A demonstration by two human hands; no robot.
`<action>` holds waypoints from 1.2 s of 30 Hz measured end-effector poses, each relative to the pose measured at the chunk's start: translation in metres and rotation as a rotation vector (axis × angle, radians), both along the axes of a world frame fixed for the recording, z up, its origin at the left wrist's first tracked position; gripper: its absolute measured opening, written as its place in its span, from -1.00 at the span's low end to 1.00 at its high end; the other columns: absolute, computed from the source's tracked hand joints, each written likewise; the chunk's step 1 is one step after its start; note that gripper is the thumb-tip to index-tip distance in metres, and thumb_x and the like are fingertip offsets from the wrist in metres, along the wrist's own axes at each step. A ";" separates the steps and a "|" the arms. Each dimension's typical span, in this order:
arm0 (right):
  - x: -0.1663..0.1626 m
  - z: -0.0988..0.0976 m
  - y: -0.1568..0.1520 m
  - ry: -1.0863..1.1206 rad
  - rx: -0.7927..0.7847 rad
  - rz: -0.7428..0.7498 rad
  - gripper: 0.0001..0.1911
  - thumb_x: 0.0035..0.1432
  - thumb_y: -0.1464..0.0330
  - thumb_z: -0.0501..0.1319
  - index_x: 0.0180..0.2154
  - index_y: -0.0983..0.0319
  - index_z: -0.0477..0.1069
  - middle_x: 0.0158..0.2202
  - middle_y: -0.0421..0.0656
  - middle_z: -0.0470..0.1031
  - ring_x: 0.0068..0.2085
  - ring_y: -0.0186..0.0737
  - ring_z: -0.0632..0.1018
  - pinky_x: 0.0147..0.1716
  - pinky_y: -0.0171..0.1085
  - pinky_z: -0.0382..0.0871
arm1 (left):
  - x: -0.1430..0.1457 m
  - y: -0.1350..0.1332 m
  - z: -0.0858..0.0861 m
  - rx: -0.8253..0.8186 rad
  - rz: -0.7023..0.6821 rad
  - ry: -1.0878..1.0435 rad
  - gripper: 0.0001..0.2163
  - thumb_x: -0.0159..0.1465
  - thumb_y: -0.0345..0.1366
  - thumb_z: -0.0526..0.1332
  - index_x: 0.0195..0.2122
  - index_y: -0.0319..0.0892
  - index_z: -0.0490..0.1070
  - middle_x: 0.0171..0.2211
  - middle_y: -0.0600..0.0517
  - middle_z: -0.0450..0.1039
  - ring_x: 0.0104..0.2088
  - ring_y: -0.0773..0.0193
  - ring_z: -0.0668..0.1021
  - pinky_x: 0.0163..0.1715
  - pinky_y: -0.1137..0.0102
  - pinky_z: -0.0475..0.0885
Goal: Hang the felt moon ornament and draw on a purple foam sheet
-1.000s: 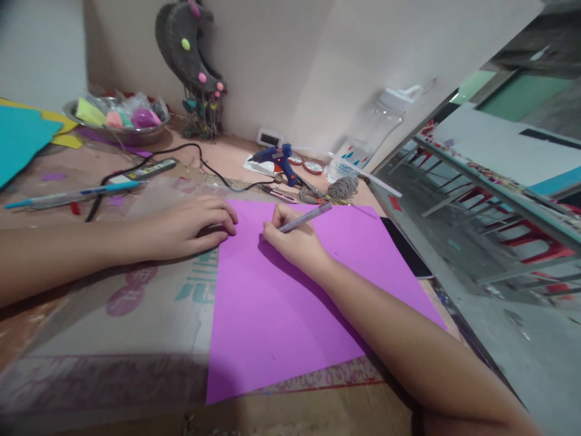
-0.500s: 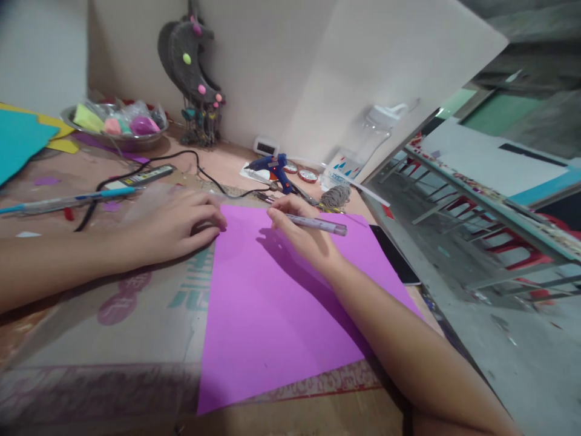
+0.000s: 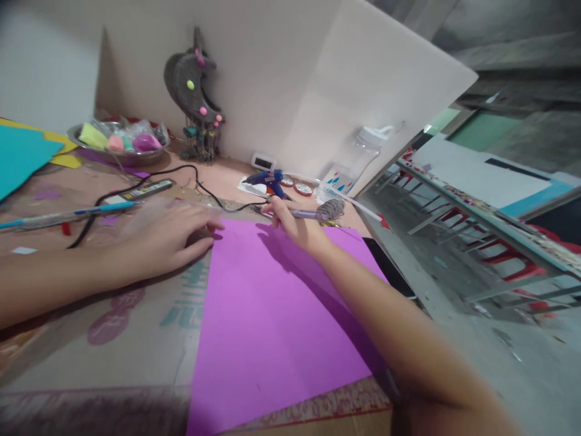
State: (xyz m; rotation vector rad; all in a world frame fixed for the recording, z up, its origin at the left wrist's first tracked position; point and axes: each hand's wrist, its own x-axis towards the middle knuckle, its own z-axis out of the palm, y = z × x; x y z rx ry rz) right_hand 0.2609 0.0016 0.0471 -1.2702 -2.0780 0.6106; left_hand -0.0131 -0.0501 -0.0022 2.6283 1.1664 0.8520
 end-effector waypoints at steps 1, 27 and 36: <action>-0.003 0.000 -0.005 0.054 -0.048 0.004 -0.64 0.29 0.14 0.09 -0.29 0.23 0.53 -0.57 -0.22 0.44 -0.54 -0.30 0.39 -0.50 -0.30 0.24 | -0.001 0.001 -0.001 0.007 0.034 -0.008 -0.75 0.36 -0.32 0.09 0.00 -0.21 0.47 -0.07 -0.13 0.55 -0.02 0.02 0.53 0.04 0.10 0.41; -0.017 -0.039 -0.016 0.078 -0.032 -0.158 -0.71 0.07 0.31 0.22 -0.51 0.11 0.07 -0.62 -0.32 0.22 -0.53 -0.32 0.25 -0.51 -0.31 0.06 | 0.000 0.005 -0.005 -0.035 -0.010 0.064 -0.69 0.38 -0.22 0.07 -0.11 -0.14 0.61 -0.19 -0.09 0.51 -0.07 0.02 0.52 0.01 0.08 0.40; -0.018 -0.039 -0.015 0.052 0.003 -0.146 -0.72 0.04 0.30 0.20 -0.53 0.12 0.08 -0.61 -0.33 0.20 -0.51 -0.33 0.25 -0.48 -0.31 0.07 | 0.000 0.005 -0.005 -0.036 -0.003 0.076 -0.70 0.37 -0.23 0.08 -0.11 -0.13 0.62 -0.19 -0.09 0.51 -0.10 0.04 0.52 0.02 0.08 0.42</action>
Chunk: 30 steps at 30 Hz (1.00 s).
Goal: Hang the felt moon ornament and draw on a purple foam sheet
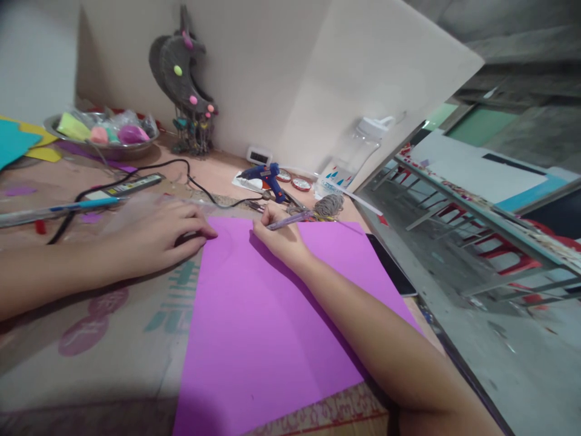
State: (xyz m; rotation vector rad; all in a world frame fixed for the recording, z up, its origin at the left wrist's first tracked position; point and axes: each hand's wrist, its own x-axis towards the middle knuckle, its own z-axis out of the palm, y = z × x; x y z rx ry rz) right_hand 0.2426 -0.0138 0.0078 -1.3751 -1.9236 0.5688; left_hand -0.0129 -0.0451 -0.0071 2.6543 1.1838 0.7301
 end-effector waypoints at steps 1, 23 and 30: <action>0.000 0.000 0.000 -0.006 0.006 -0.003 -0.72 0.03 0.31 0.20 -0.54 0.12 0.07 -0.61 -0.33 0.19 -0.51 -0.33 0.25 -0.47 -0.31 0.07 | 0.000 0.000 0.000 0.004 -0.001 0.000 -0.69 0.37 -0.23 0.08 -0.11 -0.14 0.62 -0.19 -0.09 0.51 -0.10 0.04 0.52 0.01 0.08 0.42; 0.002 0.001 -0.007 0.075 -0.033 0.030 -0.72 0.04 0.29 0.20 -0.55 0.11 0.09 -0.62 -0.35 0.18 -0.56 -0.36 0.24 -0.49 -0.30 0.12 | 0.000 0.000 0.000 0.001 -0.006 -0.009 -0.69 0.38 -0.25 0.07 -0.11 -0.15 0.61 -0.18 -0.08 0.50 -0.08 0.04 0.51 0.04 0.11 0.40; 0.001 0.003 -0.007 0.052 -0.011 0.033 -0.73 0.03 0.30 0.19 -0.56 0.12 0.09 -0.64 -0.35 0.17 -0.55 -0.37 0.22 -0.50 -0.31 0.10 | 0.000 -0.001 0.000 -0.013 -0.007 -0.007 -0.70 0.38 -0.25 0.07 -0.11 -0.15 0.61 -0.18 -0.08 0.50 -0.07 0.04 0.51 0.04 0.09 0.39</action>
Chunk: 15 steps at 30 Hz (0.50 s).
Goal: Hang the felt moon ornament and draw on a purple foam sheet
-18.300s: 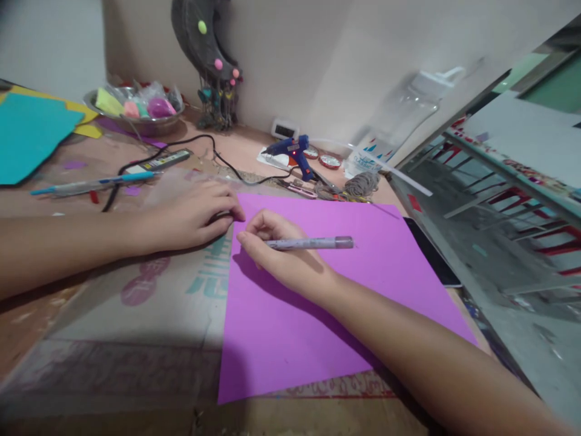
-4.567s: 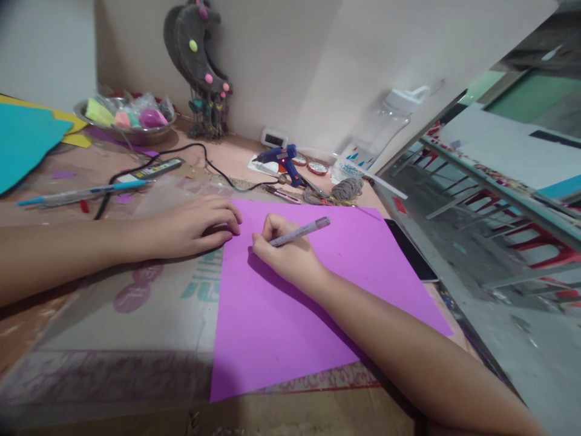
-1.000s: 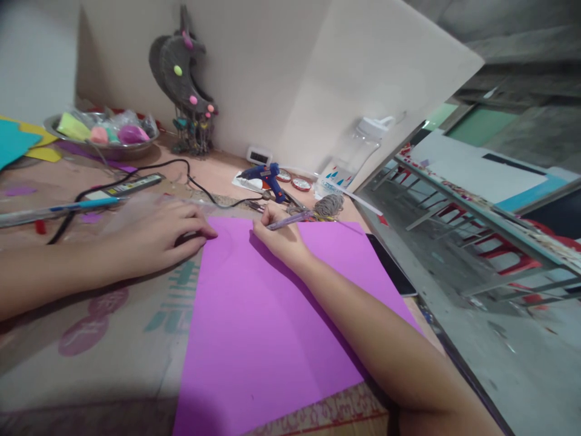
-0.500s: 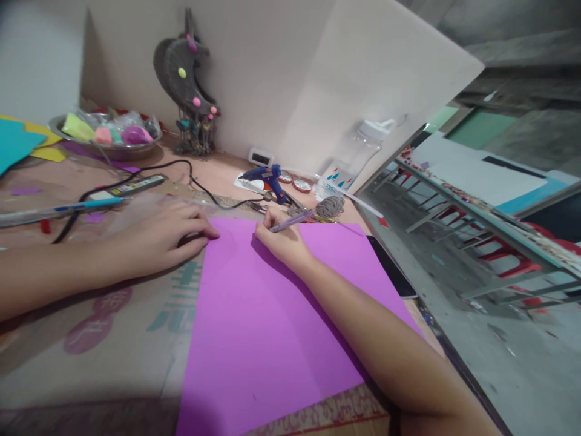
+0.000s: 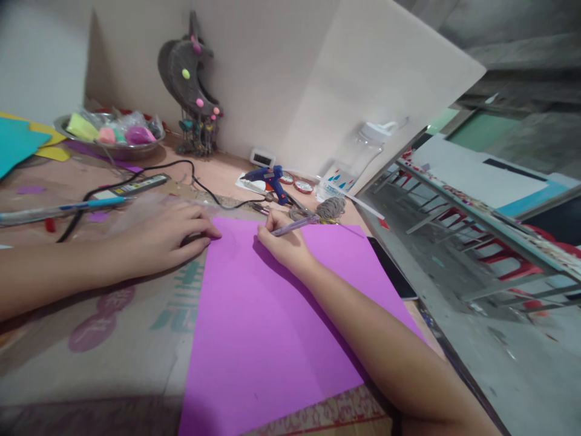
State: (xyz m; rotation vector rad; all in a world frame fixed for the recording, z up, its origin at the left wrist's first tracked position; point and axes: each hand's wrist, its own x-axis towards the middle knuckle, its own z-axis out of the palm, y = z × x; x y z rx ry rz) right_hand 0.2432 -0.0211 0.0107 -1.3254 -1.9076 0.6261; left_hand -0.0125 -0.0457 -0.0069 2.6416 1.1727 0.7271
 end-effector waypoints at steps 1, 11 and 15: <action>0.000 0.001 -0.002 -0.003 -0.009 -0.005 -0.73 0.02 0.31 0.19 -0.57 0.12 0.08 -0.65 -0.35 0.17 -0.56 -0.37 0.23 -0.51 -0.31 0.11 | 0.000 0.000 0.000 0.002 0.002 0.002 -0.70 0.38 -0.25 0.07 -0.11 -0.14 0.61 -0.18 -0.08 0.50 -0.08 0.04 0.51 0.04 0.10 0.39; 0.003 -0.002 -0.009 0.009 -0.061 -0.018 -0.72 0.06 0.25 0.19 -0.53 0.11 0.09 -0.66 -0.35 0.20 -0.59 -0.38 0.25 -0.53 -0.32 0.10 | 0.000 0.000 0.001 -0.002 0.003 0.008 -0.70 0.38 -0.27 0.07 -0.10 -0.16 0.61 -0.19 -0.08 0.49 -0.09 0.04 0.51 0.03 0.11 0.39; 0.003 -0.002 -0.005 0.000 -0.011 -0.004 -0.73 0.05 0.24 0.19 -0.54 0.11 0.10 -0.64 -0.34 0.20 -0.56 -0.37 0.25 -0.51 -0.31 0.12 | 0.000 0.000 0.000 -0.006 0.001 0.003 -0.69 0.38 -0.25 0.06 -0.09 -0.16 0.61 -0.18 -0.08 0.50 -0.08 0.03 0.50 0.03 0.10 0.39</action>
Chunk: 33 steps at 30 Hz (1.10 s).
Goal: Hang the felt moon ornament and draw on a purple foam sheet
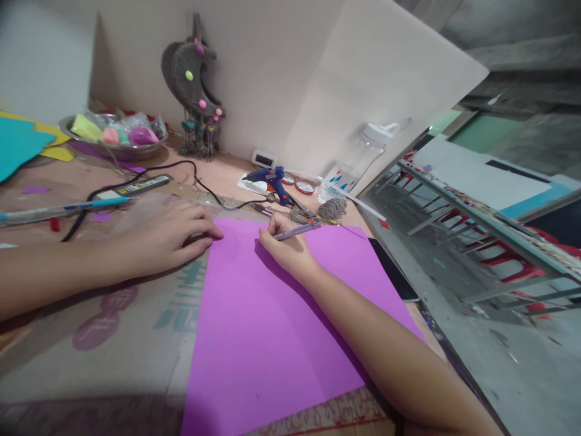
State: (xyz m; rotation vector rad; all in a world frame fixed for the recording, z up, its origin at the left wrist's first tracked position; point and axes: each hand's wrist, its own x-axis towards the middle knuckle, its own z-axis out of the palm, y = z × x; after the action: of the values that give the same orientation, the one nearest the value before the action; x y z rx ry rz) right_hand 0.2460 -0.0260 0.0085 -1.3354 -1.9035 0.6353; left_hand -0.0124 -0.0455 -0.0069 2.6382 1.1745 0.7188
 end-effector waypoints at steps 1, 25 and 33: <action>0.000 0.000 0.000 -0.005 0.012 0.004 -0.73 0.05 0.23 0.18 -0.54 0.11 0.10 -0.63 -0.34 0.19 -0.55 -0.37 0.24 -0.51 -0.31 0.12 | 0.000 0.000 0.000 0.000 0.002 -0.002 -0.69 0.38 -0.25 0.07 -0.09 -0.15 0.61 -0.18 -0.08 0.49 -0.08 0.03 0.50 0.03 0.10 0.39; 0.000 0.003 -0.007 0.001 -0.062 0.043 -0.70 0.02 0.23 0.22 -0.55 0.11 0.09 -0.65 -0.35 0.18 -0.58 -0.39 0.20 -0.55 -0.33 0.05 | 0.000 -0.001 0.002 -0.004 0.007 0.008 -0.70 0.38 -0.26 0.07 -0.09 -0.15 0.61 -0.18 -0.08 0.49 -0.08 0.04 0.51 0.05 0.10 0.40; -0.001 0.003 -0.012 0.027 -0.109 0.049 -0.69 0.01 0.24 0.23 -0.55 0.12 0.08 -0.65 -0.36 0.17 -0.58 -0.40 0.19 -0.57 -0.34 0.04 | 0.000 -0.001 0.002 0.000 0.005 0.004 -0.69 0.38 -0.25 0.07 -0.09 -0.15 0.61 -0.19 -0.09 0.50 -0.08 0.02 0.51 0.03 0.09 0.40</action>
State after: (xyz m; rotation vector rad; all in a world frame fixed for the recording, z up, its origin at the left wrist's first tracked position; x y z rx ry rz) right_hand 0.2451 -0.0379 0.0111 -1.3442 -1.9079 0.7881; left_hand -0.0120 -0.0462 -0.0052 2.6386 1.1823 0.7143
